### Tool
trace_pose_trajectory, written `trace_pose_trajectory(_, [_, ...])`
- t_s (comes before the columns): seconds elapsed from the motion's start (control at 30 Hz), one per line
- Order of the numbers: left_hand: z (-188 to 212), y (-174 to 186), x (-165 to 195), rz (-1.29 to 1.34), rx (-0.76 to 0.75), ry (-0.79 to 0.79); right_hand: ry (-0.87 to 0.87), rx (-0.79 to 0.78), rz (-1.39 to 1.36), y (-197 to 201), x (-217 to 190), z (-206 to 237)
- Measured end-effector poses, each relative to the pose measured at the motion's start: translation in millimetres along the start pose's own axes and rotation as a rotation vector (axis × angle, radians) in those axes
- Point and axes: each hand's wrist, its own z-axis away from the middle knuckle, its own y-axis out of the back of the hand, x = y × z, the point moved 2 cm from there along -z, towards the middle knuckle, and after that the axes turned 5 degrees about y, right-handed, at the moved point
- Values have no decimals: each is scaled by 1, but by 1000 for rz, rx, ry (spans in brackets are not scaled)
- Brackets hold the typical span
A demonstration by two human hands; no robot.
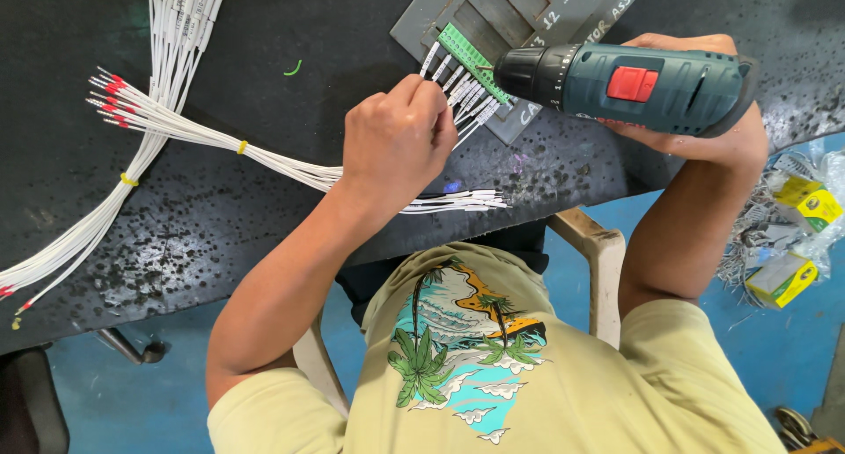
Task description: The person sits at a workbench assembling a cable connector. They insert labeled white wires one at a time into a green terminal block held in a metal jig, then use a cordless power screwdriver to tighten each terminal screw to secure the wires.
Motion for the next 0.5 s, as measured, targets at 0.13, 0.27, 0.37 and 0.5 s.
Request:
trace_pose_trajectory(0.13, [-1,-6,0,-44,24,-66,-6,-30,-3,2,1,0])
trace_pose_trajectory(0.27, [-1,-6,1,-76,37,-124,-107,-88,57,1,2,8])
trace_pose_trajectory(0.37, [-4,-7,1,-105,41,-145,69,15,128,-8,-1,15])
trace_pose_trajectory(0.5, [-2,-9,1,-106,42,-141,-74,28,-58,-5,0,27])
